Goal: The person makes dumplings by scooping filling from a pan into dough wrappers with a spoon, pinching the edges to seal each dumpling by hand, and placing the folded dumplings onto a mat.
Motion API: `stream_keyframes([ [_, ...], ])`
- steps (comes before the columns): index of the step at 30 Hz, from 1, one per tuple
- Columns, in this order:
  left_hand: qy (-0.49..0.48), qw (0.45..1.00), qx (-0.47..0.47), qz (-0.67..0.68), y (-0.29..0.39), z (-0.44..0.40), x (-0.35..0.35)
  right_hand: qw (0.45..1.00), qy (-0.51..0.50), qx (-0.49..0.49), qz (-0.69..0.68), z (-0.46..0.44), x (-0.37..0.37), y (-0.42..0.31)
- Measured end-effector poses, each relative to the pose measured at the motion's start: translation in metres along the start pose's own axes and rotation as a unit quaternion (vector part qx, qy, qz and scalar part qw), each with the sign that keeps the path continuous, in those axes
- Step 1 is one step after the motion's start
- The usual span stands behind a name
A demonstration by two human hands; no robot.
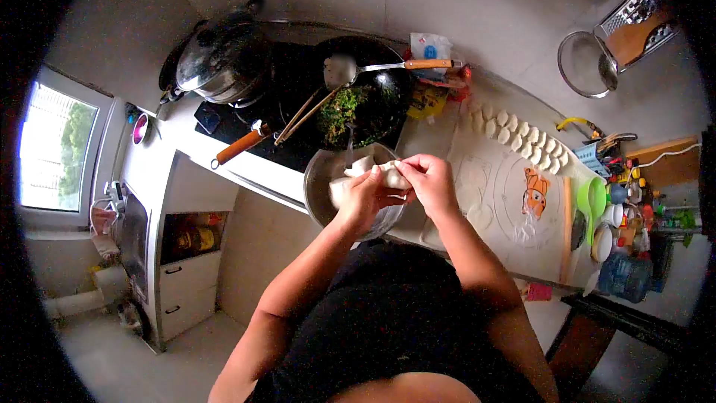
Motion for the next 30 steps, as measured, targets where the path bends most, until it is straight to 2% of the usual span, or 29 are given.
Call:
stream_keyframes([
  [3, 0.016, 0.998, -0.054, 0.025, -0.005, -0.001, 0.000, 0.998, -0.026, -0.002, 0.051, 0.001, -0.001, -0.010],
  [5, 0.028, 0.997, -0.057, 0.038, -0.008, -0.001, -0.001, 0.994, -0.026, -0.054, 0.089, 0.000, -0.001, -0.019],
  [8, 0.037, 0.995, -0.065, 0.066, -0.010, -0.002, -0.001, 0.997, -0.042, -0.067, 0.016, -0.010, 0.003, -0.019],
  [9, 0.031, 0.994, -0.077, 0.077, -0.012, -0.001, -0.001, 0.994, -0.094, 0.029, -0.053, -0.010, 0.008, -0.011],
  [10, 0.031, 0.993, -0.078, 0.078, -0.014, 0.000, -0.002, 0.994, -0.094, 0.030, -0.053, -0.011, 0.007, -0.009],
  [12, 0.017, 0.996, -0.075, 0.042, -0.016, -0.001, -0.004, 0.967, -0.202, 0.157, 0.000, -0.011, 0.015, 0.010],
  [17, 0.031, 0.994, -0.089, 0.054, -0.018, 0.000, -0.009, 0.965, -0.189, 0.180, 0.033, -0.016, 0.017, 0.018],
  [19, 0.027, 0.994, -0.087, 0.068, -0.013, 0.000, -0.006, 0.963, -0.162, 0.194, -0.092, -0.014, 0.020, 0.017],
  [20, 0.035, 0.989, -0.076, 0.120, -0.009, 0.000, -0.005, 0.963, -0.165, 0.194, -0.089, -0.009, 0.021, 0.015],
  [22, 0.045, 0.982, -0.062, 0.175, -0.003, -0.001, -0.005, 0.941, -0.091, 0.182, -0.271, 0.006, 0.021, 0.004],
  [23, 0.037, 0.981, -0.069, 0.178, -0.004, -0.002, -0.005, 0.933, -0.140, 0.194, -0.268, 0.010, 0.023, 0.013],
  [24, 0.027, 0.980, -0.077, 0.179, -0.006, -0.003, -0.004, 0.925, -0.134, 0.234, -0.267, 0.014, 0.028, 0.017],
  [26, 0.039, 0.984, -0.083, 0.154, -0.008, -0.003, -0.002, 0.929, -0.133, 0.230, -0.256, 0.019, 0.033, 0.013],
  [28, 0.041, 0.994, -0.051, 0.083, 0.005, 0.003, 0.003, 0.947, -0.123, 0.198, -0.219, 0.015, 0.031, 0.011],
  [30, 0.026, 0.997, -0.055, 0.052, 0.014, 0.009, 0.005, 0.938, -0.183, 0.212, -0.205, 0.016, 0.031, 0.009],
])
Point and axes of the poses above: each hand's wrist, its own z-axis away from the middle knuckle, its own x-axis out of the palm, y = z × x, the point moved 5 cm from there along -z, towards the middle knuckle, and after that the axes turned 11 degrees about -z, right-handed, at the moved point
